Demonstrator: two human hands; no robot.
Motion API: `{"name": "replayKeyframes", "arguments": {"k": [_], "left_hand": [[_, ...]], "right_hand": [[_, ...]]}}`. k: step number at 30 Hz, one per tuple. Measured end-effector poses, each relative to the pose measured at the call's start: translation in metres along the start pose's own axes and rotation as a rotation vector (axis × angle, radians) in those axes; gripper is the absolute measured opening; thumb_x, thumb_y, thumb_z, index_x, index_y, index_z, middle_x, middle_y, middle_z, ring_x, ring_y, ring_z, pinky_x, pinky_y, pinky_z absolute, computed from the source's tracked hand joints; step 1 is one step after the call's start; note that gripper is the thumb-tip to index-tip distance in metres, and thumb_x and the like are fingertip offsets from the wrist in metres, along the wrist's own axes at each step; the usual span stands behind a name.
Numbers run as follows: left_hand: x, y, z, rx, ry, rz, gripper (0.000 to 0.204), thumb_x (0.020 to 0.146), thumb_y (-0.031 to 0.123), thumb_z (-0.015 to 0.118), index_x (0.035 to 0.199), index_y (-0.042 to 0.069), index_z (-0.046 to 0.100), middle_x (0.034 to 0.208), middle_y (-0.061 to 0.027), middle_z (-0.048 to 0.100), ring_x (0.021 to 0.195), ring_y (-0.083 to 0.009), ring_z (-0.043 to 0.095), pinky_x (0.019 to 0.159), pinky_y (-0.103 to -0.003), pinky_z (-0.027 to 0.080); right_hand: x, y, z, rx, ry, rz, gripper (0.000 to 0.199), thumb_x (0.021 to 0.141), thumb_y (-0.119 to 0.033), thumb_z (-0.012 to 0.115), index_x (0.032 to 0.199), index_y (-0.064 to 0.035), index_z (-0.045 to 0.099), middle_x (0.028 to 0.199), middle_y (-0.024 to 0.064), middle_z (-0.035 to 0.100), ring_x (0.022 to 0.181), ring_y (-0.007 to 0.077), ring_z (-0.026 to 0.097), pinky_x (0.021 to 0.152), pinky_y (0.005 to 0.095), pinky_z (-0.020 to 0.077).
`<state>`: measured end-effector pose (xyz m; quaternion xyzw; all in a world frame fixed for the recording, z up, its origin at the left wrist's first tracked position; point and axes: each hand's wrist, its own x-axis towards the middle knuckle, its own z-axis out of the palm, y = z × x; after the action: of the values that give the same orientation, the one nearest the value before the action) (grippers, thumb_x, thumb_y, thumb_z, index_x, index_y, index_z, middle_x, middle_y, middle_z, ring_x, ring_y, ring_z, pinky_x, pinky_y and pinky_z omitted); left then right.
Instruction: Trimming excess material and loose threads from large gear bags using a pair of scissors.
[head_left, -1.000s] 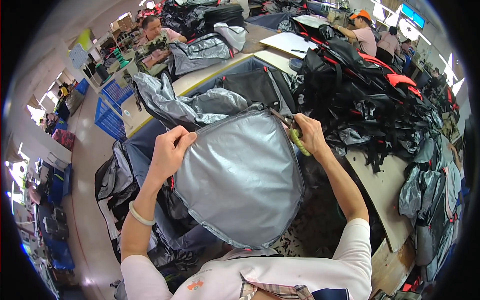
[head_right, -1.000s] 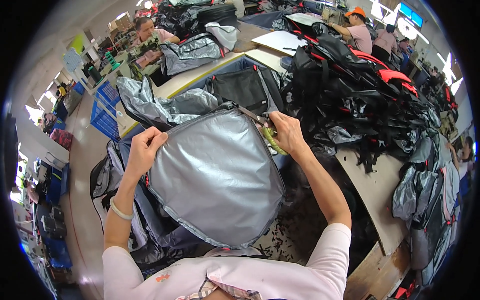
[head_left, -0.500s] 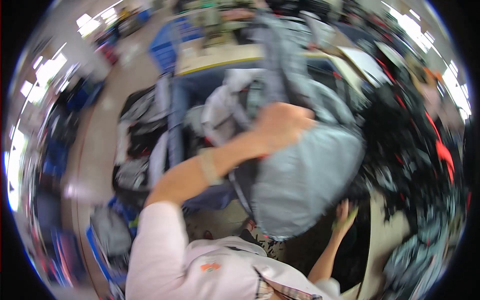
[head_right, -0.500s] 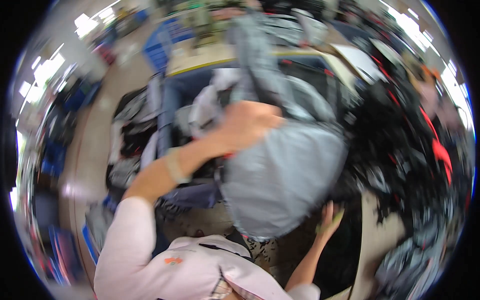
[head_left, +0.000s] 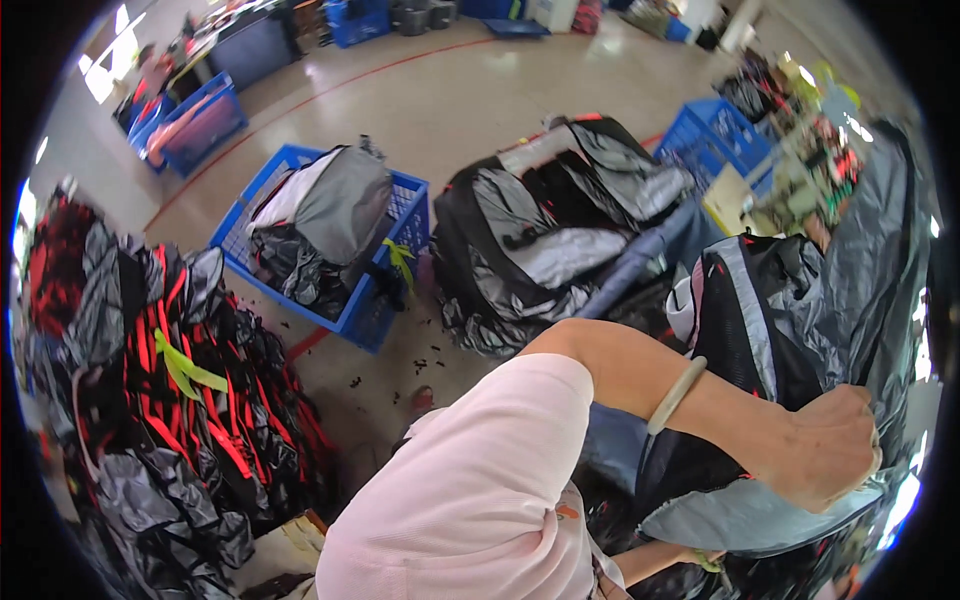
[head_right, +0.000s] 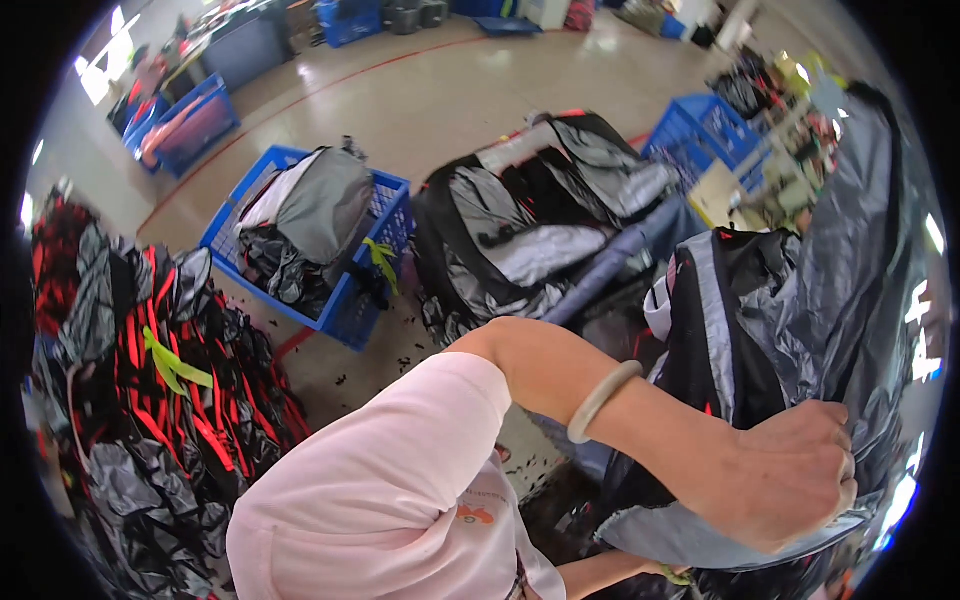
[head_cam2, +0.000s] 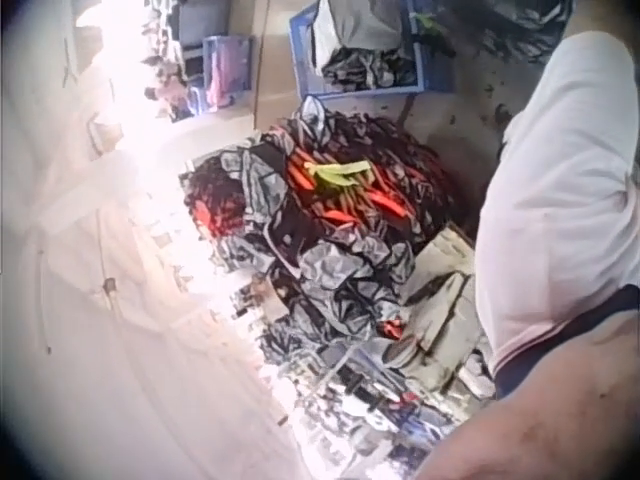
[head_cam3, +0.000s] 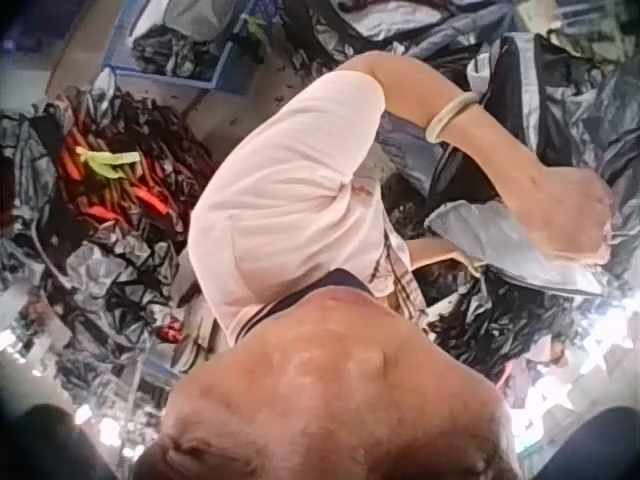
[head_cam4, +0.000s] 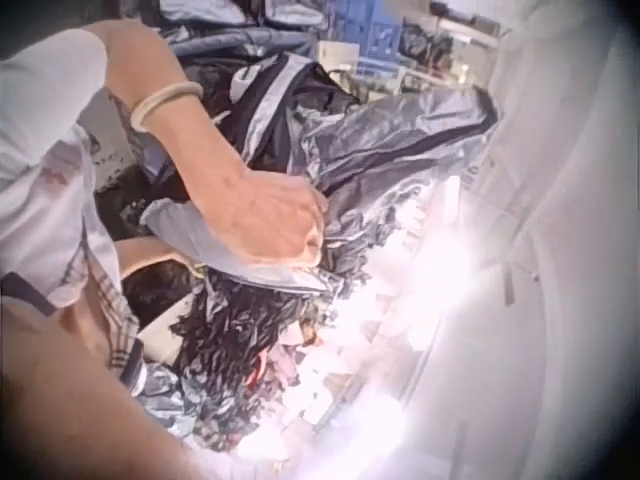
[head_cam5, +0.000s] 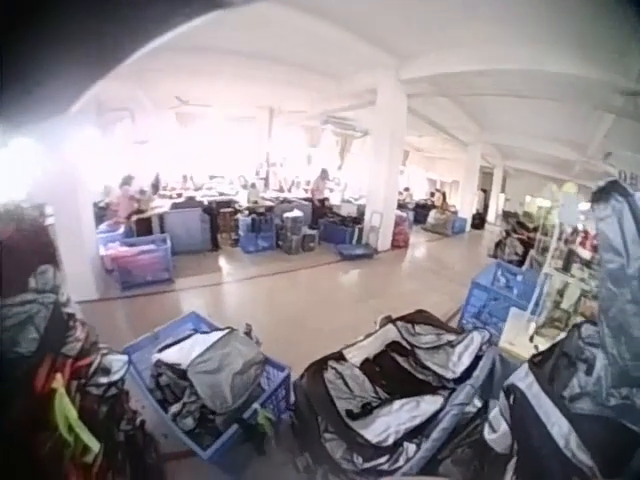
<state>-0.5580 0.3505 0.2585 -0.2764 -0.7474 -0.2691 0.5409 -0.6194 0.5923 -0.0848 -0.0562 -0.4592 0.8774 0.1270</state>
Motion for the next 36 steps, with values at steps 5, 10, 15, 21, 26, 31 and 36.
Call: {"name": "replayKeyframes", "arguments": {"k": [5, 10, 15, 21, 26, 31, 36], "left_hand": [[-0.029, 0.072, -0.186, 0.362, 0.33, 0.171, 0.024, 0.046, 0.025, 0.061, 0.056, 0.005, 0.054, 0.05, -0.0062, 0.048, 0.049, -0.0223, 0.05, 0.056, -0.035, 0.035], [-0.094, 0.102, -0.333, 0.749, 0.426, 0.318, 0.03, 0.047, 0.027, 0.06, 0.07, 0.008, 0.054, 0.065, -0.0048, 0.048, 0.058, -0.0214, 0.048, 0.056, -0.035, 0.035], [-0.288, 0.135, -0.435, 1.36, 0.178, -0.47, 0.008, 0.078, 0.008, 0.059, 0.076, 0.005, 0.053, 0.068, -0.0104, 0.049, 0.063, -0.0285, 0.051, 0.058, -0.04, 0.039], [-0.672, 0.15, -0.418, 1.156, -0.817, -1.627, 0.022, 0.078, 0.018, 0.053, 0.078, 0.001, 0.065, 0.074, -0.0196, 0.064, 0.07, -0.0325, 0.064, 0.063, -0.042, 0.052], [-0.602, 0.041, -0.333, 0.191, -0.51, -1.778, 0.02, 0.073, 0.021, 0.064, 0.078, 0.002, 0.063, 0.074, -0.0153, 0.064, 0.07, -0.0269, 0.063, 0.065, -0.037, 0.049], [-0.543, -0.052, -0.286, 0.276, -0.599, -1.466, 0.022, 0.075, 0.023, 0.068, 0.075, 0.003, 0.058, 0.068, -0.0127, 0.062, 0.067, -0.0281, 0.061, 0.062, -0.037, 0.047], [-0.423, -0.15, -0.117, 0.016, -0.678, -1.053, 0.029, 0.074, 0.026, 0.068, 0.08, 0.003, 0.052, 0.071, -0.0142, 0.058, 0.068, -0.0341, 0.057, 0.062, -0.04, 0.044]], "right_hand": [[-0.075, 0.013, 0.092, 0.062, -0.476, 0.042, 0.03, 0.084, -0.029, 0.055, 0.095, -0.001, 0.061, 0.094, 0.0096, 0.061, 0.085, 0.0214, 0.057, 0.075, 0.032, 0.0454], [-0.17, 0.04, 0.393, 0.135, -0.818, 0.035, 0.029, 0.087, -0.028, 0.053, 0.089, -0.0008, 0.061, 0.085, 0.0079, 0.062, 0.077, 0.0173, 0.058, 0.068, 0.0281, 0.0463], [-0.261, 0.086, 0.465, 0.114, -0.858, 0.12, 0.035, 0.087, -0.033, 0.057, 0.081, 0.0009, 0.061, 0.068, 0.0084, 0.061, 0.06, 0.0161, 0.056, 0.059, 0.0271, 0.0459], [-0.306, 0.123, 0.415, -0.03, -0.75, 0.515, 0.034, 0.079, -0.032, 0.068, 0.09, -0.0026, 0.055, 0.074, 0.0091, 0.061, 0.058, 0.0183, 0.059, 0.053, 0.0294, 0.0491], [-0.151, 0.087, 0.331, -0.122, -0.342, 0.166, 0.031, 0.079, -0.031, 0.069, 0.081, -0.0046, 0.053, 0.066, 0.0071, 0.057, 0.05, 0.0159, 0.056, 0.043, 0.0271, 0.0456], [-0.095, 0.021, 0.194, -0.251, 0.074, -0.034, 0.028, 0.079, -0.028, 0.069, 0.075, -0.0074, 0.051, 0.057, 0.0026, 0.052, 0.042, 0.0126, 0.05, 0.039, 0.0261, 0.0415], [-0.083, -0.064, 0.035, -0.286, 0.52, -0.177, 0.027, 0.077, -0.018, 0.072, 0.069, -0.0123, 0.047, 0.052, -0.0024, 0.044, 0.039, 0.008, 0.043, 0.035, 0.0216, 0.034]]}}
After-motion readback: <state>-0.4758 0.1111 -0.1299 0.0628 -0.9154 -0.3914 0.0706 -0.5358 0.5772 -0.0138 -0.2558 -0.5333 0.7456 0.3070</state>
